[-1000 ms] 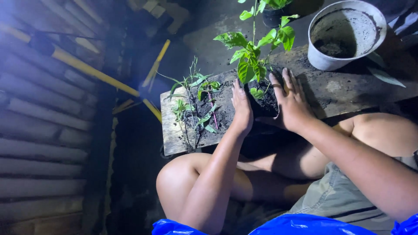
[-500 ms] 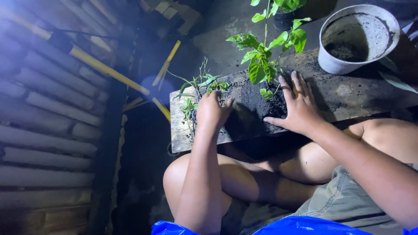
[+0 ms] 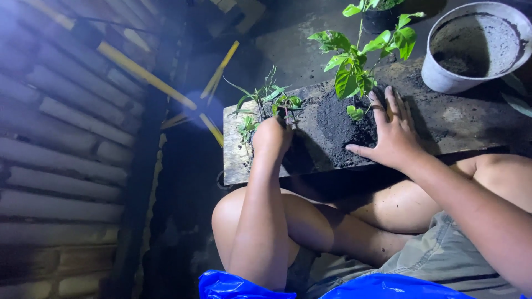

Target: Adjusting and firming soil around the base of a small plant using hands and a small stick.

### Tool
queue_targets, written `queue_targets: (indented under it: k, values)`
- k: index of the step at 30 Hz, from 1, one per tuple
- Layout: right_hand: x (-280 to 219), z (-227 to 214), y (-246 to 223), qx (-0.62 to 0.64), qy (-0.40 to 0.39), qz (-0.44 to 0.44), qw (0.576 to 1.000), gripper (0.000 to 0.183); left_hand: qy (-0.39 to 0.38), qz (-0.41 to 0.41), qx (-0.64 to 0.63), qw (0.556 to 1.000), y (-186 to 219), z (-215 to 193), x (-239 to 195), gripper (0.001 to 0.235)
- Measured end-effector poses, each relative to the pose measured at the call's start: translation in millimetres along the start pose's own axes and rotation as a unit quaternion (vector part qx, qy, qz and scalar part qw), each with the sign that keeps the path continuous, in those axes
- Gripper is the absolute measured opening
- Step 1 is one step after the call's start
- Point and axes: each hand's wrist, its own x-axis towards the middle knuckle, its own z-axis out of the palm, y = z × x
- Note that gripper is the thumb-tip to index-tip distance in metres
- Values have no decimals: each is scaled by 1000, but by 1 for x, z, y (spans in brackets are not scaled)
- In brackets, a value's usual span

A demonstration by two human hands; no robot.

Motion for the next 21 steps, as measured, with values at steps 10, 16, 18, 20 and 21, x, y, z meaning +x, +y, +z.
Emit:
queue_targets:
  k: [10, 16, 18, 20, 21]
  values:
    - [1, 3, 5, -1, -6, -16, 1000, 130, 83, -32, -8, 996, -35, -70, -15, 31]
    - [0, 0, 3, -16, 2, -25, 1000, 130, 30, -33, -18, 999, -43, -29, 5, 32]
    - [1, 0, 3, -5, -5, -15, 1000, 128, -3, -17, 12, 1000, -20, -32, -8, 36]
    - [-1, -1, -1, -3, -2, -10, 1000, 127, -24, -19, 23, 999, -12, -28, -12, 41]
    - [-1, -2, -3, 0, 2, -4, 1000, 126, -46, -20, 35, 998, -8, -26, -13, 47]
